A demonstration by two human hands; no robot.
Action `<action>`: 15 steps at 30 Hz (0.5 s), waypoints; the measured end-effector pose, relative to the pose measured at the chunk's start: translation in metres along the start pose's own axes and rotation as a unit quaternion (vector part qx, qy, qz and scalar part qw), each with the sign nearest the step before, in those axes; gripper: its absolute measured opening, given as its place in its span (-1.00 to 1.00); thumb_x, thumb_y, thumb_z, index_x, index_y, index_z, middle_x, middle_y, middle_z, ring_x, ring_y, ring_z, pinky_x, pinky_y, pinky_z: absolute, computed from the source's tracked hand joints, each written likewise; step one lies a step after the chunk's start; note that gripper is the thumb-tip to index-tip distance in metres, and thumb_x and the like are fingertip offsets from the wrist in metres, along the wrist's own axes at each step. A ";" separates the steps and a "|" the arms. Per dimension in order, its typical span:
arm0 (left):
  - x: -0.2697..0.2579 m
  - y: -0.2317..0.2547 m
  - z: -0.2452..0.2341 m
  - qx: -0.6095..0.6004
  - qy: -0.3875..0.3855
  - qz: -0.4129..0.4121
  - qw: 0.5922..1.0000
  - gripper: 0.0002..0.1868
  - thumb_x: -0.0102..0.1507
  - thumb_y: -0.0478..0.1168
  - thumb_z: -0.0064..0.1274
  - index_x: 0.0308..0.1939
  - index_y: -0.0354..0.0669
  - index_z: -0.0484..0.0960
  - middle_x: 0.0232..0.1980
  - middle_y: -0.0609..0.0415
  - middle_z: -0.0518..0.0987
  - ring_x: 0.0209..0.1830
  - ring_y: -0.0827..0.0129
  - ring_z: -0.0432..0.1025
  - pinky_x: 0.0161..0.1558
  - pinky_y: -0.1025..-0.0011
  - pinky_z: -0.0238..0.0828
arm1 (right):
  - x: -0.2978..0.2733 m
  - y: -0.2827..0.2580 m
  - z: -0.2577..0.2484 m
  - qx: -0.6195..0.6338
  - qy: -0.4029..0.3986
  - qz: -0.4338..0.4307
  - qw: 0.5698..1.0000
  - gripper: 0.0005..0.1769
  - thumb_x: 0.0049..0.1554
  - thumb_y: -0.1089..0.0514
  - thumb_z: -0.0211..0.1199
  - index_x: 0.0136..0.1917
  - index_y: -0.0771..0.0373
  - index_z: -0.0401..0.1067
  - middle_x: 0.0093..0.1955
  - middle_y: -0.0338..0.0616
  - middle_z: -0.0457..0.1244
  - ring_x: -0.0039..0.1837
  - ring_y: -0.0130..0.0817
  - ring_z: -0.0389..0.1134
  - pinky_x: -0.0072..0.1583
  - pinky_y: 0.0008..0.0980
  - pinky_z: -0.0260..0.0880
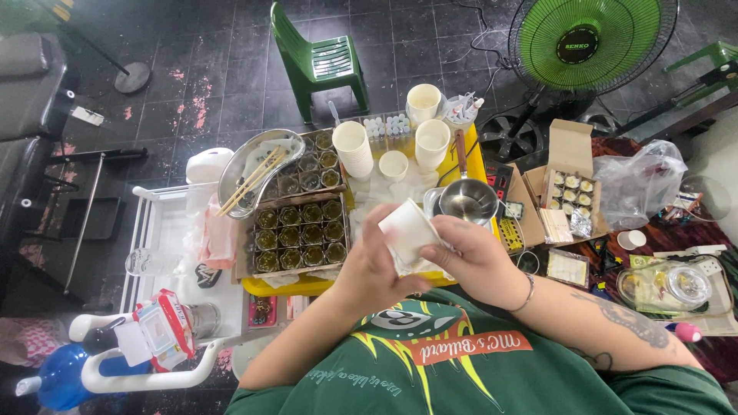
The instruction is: Cleaning the inside of small white cups using a wipe.
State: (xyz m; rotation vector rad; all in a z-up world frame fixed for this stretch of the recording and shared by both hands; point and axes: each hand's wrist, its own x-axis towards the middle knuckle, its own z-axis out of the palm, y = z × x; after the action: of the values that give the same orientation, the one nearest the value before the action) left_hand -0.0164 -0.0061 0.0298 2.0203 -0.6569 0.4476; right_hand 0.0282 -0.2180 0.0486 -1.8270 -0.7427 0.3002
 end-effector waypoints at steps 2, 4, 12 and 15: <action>-0.010 -0.012 0.009 -0.004 0.009 -0.010 1.000 0.00 0.27 0.29 0.15 0.47 -0.20 -0.06 0.24 -0.24 0.40 0.13 0.06 0.46 0.11 0.18 0.44 | -0.004 0.011 0.009 0.137 -0.003 0.054 0.989 -0.72 0.25 0.19 0.22 0.22 0.27 0.48 0.00 -0.06 0.36 0.02 -0.23 0.42 0.11 -0.32 0.41; -0.019 -0.025 0.018 -0.008 0.021 -0.019 1.000 -0.03 0.29 0.28 0.15 0.46 -0.18 -0.04 0.21 -0.18 0.44 0.12 0.07 0.48 0.11 0.18 0.45 | -0.005 0.008 0.011 0.270 -0.006 0.107 0.957 -0.70 0.30 0.19 0.17 0.27 0.29 0.49 0.03 0.00 0.34 0.03 -0.23 0.36 0.13 -0.30 0.37; -0.024 -0.027 0.029 -0.425 0.041 -0.245 0.871 -0.25 0.39 0.31 -0.10 0.46 0.01 0.04 0.22 0.10 0.50 0.15 0.35 0.48 0.11 0.29 0.43 | 0.003 -0.002 0.001 -0.318 -0.039 -0.319 0.892 -0.49 0.00 0.23 0.26 0.25 0.24 0.45 0.17 -0.11 0.28 0.31 0.00 0.33 0.44 0.01 0.26; -0.020 -0.025 0.026 -0.370 0.036 -0.220 0.902 -0.23 0.39 0.32 -0.09 0.47 0.13 -0.06 0.28 0.05 0.45 0.21 0.36 0.46 0.19 0.33 0.39 | 0.005 0.007 -0.004 -0.339 -0.012 -0.312 0.888 -0.51 -0.06 0.28 0.26 0.19 0.21 0.46 0.13 -0.14 0.32 0.27 -0.07 0.34 0.36 -0.06 0.29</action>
State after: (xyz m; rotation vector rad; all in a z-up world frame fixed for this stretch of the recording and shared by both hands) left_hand -0.0157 -0.0126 -0.0111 1.3470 -0.2409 -0.0161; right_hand 0.0366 -0.2192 0.0449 -2.0829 -1.5379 -0.4184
